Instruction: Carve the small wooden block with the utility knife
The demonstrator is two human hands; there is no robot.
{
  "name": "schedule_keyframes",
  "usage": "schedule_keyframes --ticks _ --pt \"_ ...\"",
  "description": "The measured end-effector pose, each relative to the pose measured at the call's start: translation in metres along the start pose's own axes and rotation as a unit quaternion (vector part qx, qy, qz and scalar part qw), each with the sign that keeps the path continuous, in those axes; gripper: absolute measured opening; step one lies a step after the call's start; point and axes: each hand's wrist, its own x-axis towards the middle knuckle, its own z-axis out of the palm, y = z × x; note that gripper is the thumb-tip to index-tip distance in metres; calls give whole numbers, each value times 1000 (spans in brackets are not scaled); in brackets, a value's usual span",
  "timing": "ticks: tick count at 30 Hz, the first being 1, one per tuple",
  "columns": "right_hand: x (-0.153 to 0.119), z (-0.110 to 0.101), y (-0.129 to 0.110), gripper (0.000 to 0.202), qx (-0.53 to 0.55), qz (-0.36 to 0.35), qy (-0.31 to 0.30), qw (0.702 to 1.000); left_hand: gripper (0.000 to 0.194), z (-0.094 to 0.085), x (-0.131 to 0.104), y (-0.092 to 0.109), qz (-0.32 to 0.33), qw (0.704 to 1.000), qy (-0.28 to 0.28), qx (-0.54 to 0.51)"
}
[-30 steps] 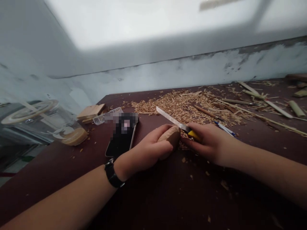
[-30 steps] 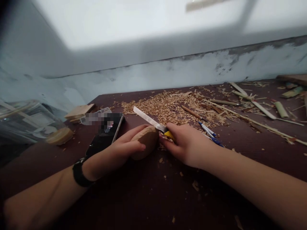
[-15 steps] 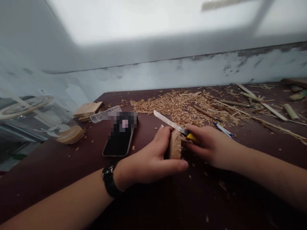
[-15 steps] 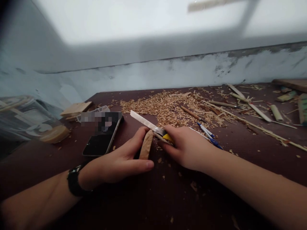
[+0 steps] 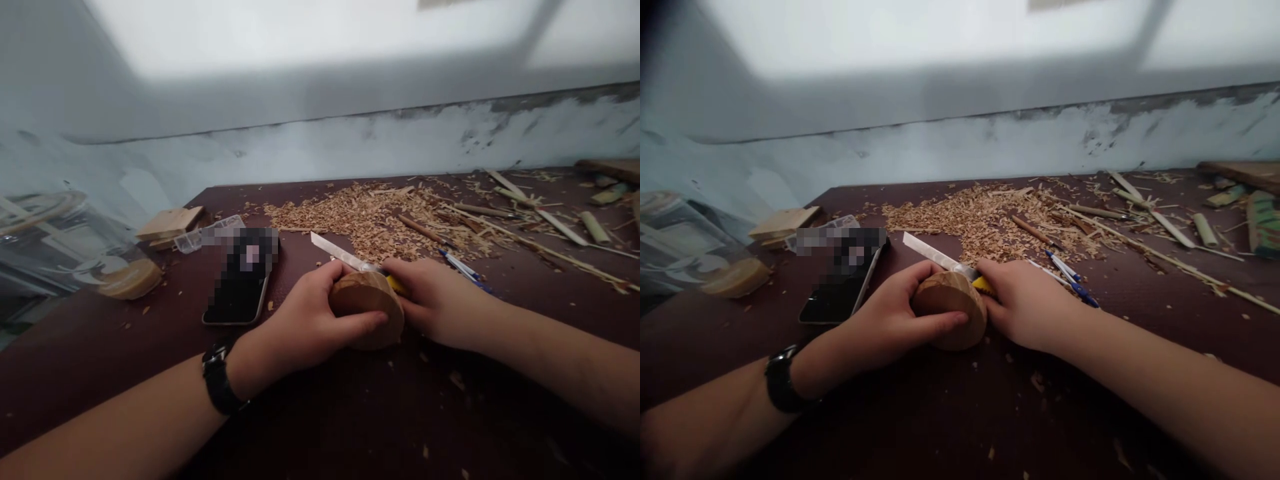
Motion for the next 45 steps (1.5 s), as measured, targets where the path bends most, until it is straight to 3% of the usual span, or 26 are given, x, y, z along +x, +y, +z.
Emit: schedule_keyframes --ticks 10,13,16,19,22,24,28,31,35,40,45 --pt "0 2 2 16 -7 0 2 1000 47 -1 3 -1 -2 1000 -5 -2" --pt "0 3 2 17 -6 -2 10 1000 46 -2 1 3 27 997 8 73" --pt "0 3 2 19 5 -3 18 1000 42 1 -9 14 94 955 55 276" --pt "-1 3 3 21 19 -14 12 1000 47 9 -24 25 91 896 103 422" --pt "-2 4 4 20 27 -27 9 999 60 20 -34 29 97 870 125 466" --pt "-2 4 5 18 32 -36 12 999 66 24 -37 29 101 869 127 467" --pt "-2 5 6 18 43 -28 35 998 64 22 -37 29 106 893 102 425" --pt "-4 5 1 20 43 -6 69 997 60 16 -36 31 96 930 80 345" --pt "-9 6 -13 20 86 1 102 991 80 11 -31 29 76 982 53 162" --pt "-10 6 -21 28 111 1 126 986 71 11 -23 18 76 996 41 0" --pt "-8 3 -19 37 106 21 151 983 74 12 -20 20 0 994 60 -87"
